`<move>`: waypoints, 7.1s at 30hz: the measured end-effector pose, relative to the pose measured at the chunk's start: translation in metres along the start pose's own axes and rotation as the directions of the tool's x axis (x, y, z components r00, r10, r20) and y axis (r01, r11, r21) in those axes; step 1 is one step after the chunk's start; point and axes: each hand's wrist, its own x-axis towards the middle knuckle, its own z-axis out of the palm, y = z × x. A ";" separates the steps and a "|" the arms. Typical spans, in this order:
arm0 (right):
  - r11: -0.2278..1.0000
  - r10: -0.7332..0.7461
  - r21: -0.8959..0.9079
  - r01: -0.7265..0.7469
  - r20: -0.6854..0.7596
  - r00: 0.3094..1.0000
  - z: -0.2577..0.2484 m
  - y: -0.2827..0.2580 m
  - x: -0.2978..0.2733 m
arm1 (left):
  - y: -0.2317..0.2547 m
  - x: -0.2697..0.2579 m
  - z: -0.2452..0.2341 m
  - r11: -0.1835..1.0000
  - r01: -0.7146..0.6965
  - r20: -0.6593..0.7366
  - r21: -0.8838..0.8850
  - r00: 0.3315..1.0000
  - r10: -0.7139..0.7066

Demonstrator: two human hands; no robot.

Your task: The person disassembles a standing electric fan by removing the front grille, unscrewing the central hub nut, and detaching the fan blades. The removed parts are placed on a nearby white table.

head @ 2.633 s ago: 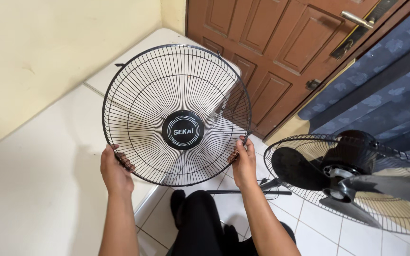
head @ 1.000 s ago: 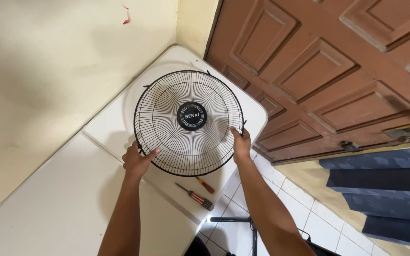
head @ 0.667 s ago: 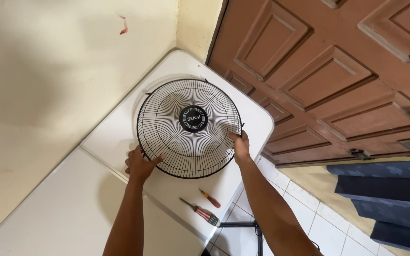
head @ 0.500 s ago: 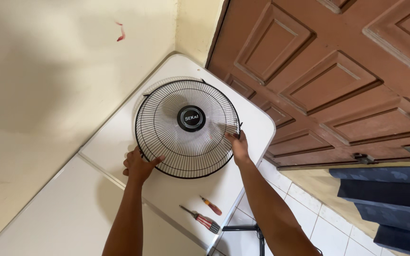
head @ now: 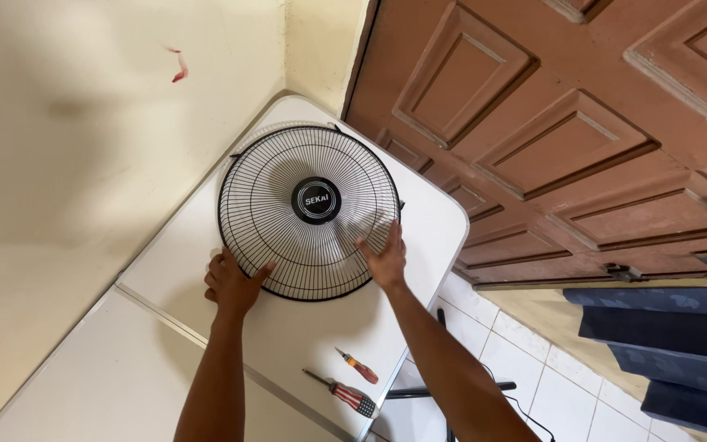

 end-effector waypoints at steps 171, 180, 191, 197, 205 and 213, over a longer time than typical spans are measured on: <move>0.940 0.274 0.339 -0.033 -0.695 0.665 -0.467 0.441 -0.551 | 0.225 -0.563 0.164 0.444 -0.723 -0.179 -0.529 0.606 0.775; 0.947 0.270 0.316 -0.060 -0.677 0.685 -0.478 0.435 -0.550 | 0.240 -0.561 0.158 0.439 -0.734 -0.157 -0.518 0.586 0.795; 0.956 0.136 0.260 0.135 -0.802 0.582 -0.454 0.459 -0.534 | 0.221 -0.563 0.156 0.501 -0.481 0.044 -0.720 0.689 0.724; 0.961 0.127 0.242 0.135 -0.816 0.564 -0.446 0.460 -0.533 | 0.196 -0.540 0.192 0.475 -0.408 0.088 -0.780 0.679 0.729; 0.966 0.117 0.226 0.129 -0.818 0.564 -0.442 0.466 -0.525 | 0.157 -0.544 0.206 0.535 -0.260 0.247 -0.804 0.673 0.697; 0.958 0.154 0.264 0.116 -0.808 0.568 -0.437 0.465 -0.521 | 0.148 -0.556 0.184 0.649 -0.347 0.273 -0.676 0.700 0.659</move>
